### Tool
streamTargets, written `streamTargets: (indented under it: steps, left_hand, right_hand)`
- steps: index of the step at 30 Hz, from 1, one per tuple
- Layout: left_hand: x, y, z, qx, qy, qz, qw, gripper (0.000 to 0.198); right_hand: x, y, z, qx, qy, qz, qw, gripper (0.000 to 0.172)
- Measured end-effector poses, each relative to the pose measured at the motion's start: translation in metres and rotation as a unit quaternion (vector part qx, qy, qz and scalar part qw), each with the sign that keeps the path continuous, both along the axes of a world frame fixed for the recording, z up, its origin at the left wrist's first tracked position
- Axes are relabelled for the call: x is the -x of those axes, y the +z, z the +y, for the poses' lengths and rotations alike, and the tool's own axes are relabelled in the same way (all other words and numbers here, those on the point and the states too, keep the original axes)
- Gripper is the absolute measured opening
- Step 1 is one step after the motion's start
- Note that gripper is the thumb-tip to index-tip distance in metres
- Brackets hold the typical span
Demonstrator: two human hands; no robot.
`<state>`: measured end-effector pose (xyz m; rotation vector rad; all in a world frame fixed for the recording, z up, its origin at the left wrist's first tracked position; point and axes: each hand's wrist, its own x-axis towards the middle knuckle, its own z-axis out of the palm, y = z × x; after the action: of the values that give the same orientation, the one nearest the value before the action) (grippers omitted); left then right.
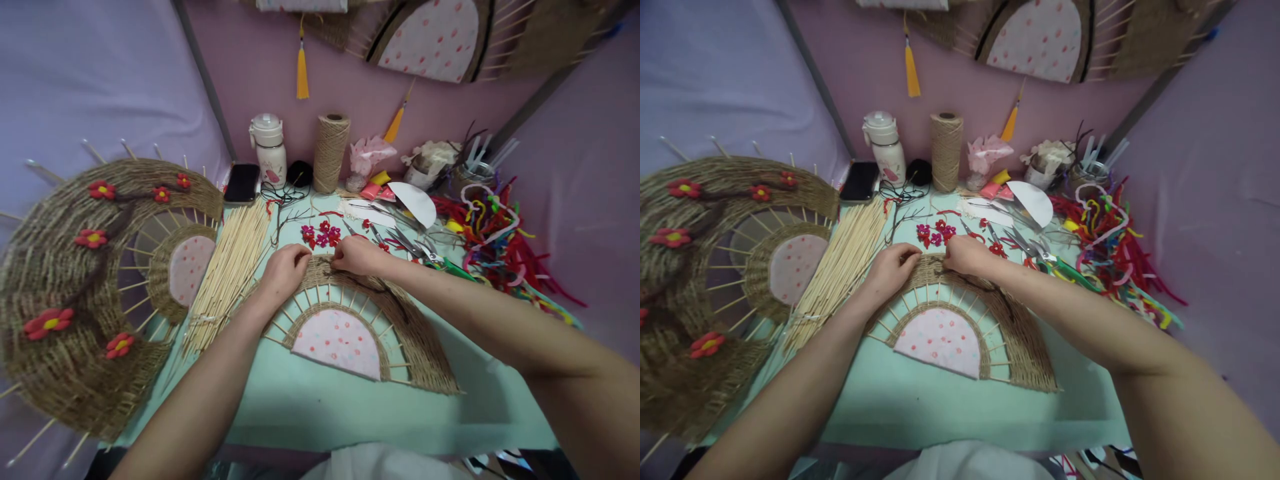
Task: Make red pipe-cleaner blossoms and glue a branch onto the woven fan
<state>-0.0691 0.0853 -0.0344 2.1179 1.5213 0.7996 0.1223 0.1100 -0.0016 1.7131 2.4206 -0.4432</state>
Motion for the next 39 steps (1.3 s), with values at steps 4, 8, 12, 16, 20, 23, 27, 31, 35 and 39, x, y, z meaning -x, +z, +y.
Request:
streamTargets:
  steps: [4, 8, 12, 16, 20, 23, 27, 31, 35, 39]
  left_hand:
    - [0.0, 0.0, 0.0, 0.001, -0.004, 0.002, 1.0, 0.018]
    - [0.0, 0.0, 0.0, 0.009, -0.001, -0.002, 1.0, 0.018]
    - [0.001, 0.001, 0.0, 0.006, -0.002, -0.001, 1.0, 0.018]
    - [0.002, 0.001, 0.0, 0.009, -0.004, 0.004, 1.0, 0.019]
    - [0.003, 0.002, 0.001, 0.007, -0.003, 0.01, 1.0, 0.018]
    - [0.004, 0.003, 0.001, 0.001, 0.003, 0.011, 1.0, 0.018]
    - [0.008, 0.007, 0.002, -0.001, 0.005, 0.033, 0.999, 0.02]
    - [0.012, 0.008, 0.004, -0.024, 0.013, 0.055, 0.998, 0.022]
    - [0.018, 0.013, 0.007, -0.051, 0.018, 0.052, 0.997, 0.022]
    - [0.025, 0.027, 0.009, -0.072, 0.048, 0.022, 0.996, 0.021]
  right_hand:
    - [-0.002, 0.003, 0.0, -0.007, -0.009, -0.003, 1.0, 0.021]
    - [-0.002, 0.004, 0.0, -0.005, -0.016, 0.0, 1.0, 0.021]
    - [-0.002, 0.003, 0.0, 0.001, -0.015, -0.005, 1.0, 0.021]
    - [-0.002, 0.002, -0.001, 0.001, -0.018, -0.006, 1.0, 0.021]
    - [-0.003, 0.004, -0.002, 0.001, -0.02, -0.003, 1.0, 0.023]
    - [-0.01, 0.017, -0.001, -0.01, -0.028, 0.012, 1.0, 0.026]
    - [-0.037, 0.053, -0.006, -0.048, -0.073, 0.045, 0.995, 0.028]
    - [-0.08, 0.092, -0.037, -0.107, -0.16, 0.093, 0.977, 0.036]
    - [-0.121, 0.103, -0.092, -0.136, -0.268, 0.186, 0.936, 0.047]
    - [-0.148, 0.084, -0.149, -0.121, -0.372, 0.247, 0.886, 0.06]
